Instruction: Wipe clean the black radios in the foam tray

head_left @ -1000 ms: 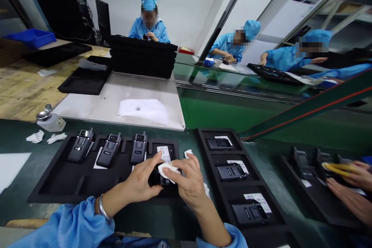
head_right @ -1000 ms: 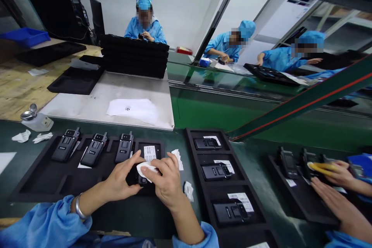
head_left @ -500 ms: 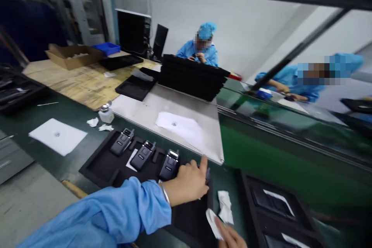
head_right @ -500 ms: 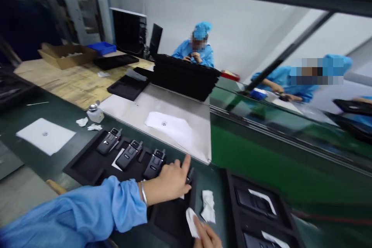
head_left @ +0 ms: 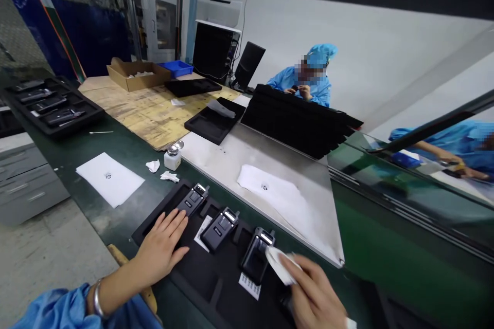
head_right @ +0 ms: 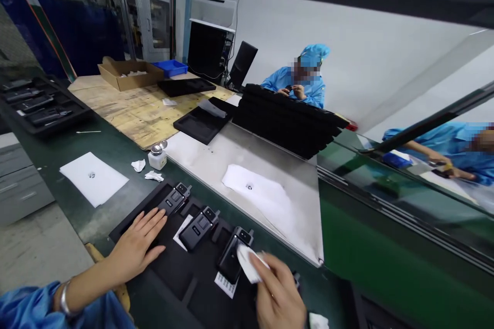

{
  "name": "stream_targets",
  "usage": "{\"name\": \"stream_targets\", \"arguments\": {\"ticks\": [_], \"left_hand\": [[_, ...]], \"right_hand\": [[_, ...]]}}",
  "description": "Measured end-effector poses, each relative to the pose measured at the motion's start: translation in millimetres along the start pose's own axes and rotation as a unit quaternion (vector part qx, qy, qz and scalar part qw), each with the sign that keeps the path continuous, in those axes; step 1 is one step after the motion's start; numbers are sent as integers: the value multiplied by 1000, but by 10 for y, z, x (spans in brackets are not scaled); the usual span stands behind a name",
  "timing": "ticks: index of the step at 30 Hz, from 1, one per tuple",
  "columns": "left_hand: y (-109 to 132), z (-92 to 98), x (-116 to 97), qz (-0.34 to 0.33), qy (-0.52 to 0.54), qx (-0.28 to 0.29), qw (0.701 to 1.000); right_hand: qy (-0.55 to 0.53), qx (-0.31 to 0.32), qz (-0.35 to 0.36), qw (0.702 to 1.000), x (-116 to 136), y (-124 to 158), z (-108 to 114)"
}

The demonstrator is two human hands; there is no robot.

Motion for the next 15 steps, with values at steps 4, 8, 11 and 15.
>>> {"name": "stream_targets", "arguments": {"ticks": [4,8,11,15], "left_hand": [[30,-57,89,-16,21,31,999],[-26,-92,113,-15,53,45,998],[-41,-128,143,-11,64,55,996],[-61,-157,170,-15,74,55,996]], "right_hand": [[-121,15,80,989,534,-955,-955],[-127,37,165,977,847,-1384,-1783],[-100,64,231,966,948,-1468,-2094],[-84,99,282,951,944,-1456,-2155]]}}
Point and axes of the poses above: each hand's wrist, its own y-axis away from the middle knuckle, its own z-axis out of the back of the hand, x = y × z, the point moved 3 cm from there along -y, towards the middle knuckle, and after that the axes turned 7 degrees about -x, right-handed, at the moved point
